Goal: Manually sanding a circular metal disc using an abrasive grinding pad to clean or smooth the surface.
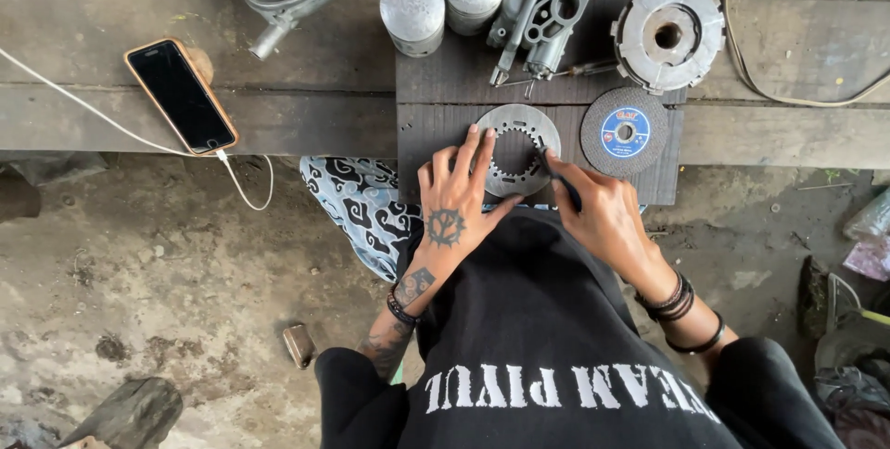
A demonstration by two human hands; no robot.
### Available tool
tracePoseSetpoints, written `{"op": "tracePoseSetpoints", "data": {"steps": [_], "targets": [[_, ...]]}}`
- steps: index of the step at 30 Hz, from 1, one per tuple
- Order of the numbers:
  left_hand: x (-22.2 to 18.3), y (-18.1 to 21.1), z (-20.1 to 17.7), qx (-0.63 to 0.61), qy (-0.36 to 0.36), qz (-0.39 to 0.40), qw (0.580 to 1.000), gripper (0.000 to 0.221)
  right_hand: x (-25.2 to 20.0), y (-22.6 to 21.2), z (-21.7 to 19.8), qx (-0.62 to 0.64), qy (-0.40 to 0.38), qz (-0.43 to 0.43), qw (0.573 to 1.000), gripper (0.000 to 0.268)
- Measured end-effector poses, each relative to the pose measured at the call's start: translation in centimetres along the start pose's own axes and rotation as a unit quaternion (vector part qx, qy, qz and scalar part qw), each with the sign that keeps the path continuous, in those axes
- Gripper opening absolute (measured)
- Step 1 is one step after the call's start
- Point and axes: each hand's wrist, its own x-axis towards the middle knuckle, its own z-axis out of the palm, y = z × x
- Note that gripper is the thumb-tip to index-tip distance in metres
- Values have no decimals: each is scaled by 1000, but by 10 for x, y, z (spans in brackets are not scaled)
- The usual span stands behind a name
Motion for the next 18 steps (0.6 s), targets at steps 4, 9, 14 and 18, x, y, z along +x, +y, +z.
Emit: {"op": "tracePoseSetpoints", "data": {"steps": [4,9,14,18], "targets": [[0,3,1,73,-21,33,997,94,-1,6,-2,76,-9,35,996,29],[12,11,-3,77,-61,55,994,94,-2,9,0,81,-9,35,996,31],[25,25,-4,105,-80,67,989,100,0,12,1,77,-7,34,996,30],[27,29,0,127,-87,69,986,105,-1,11,1,75,-11,36,996,31]]}}
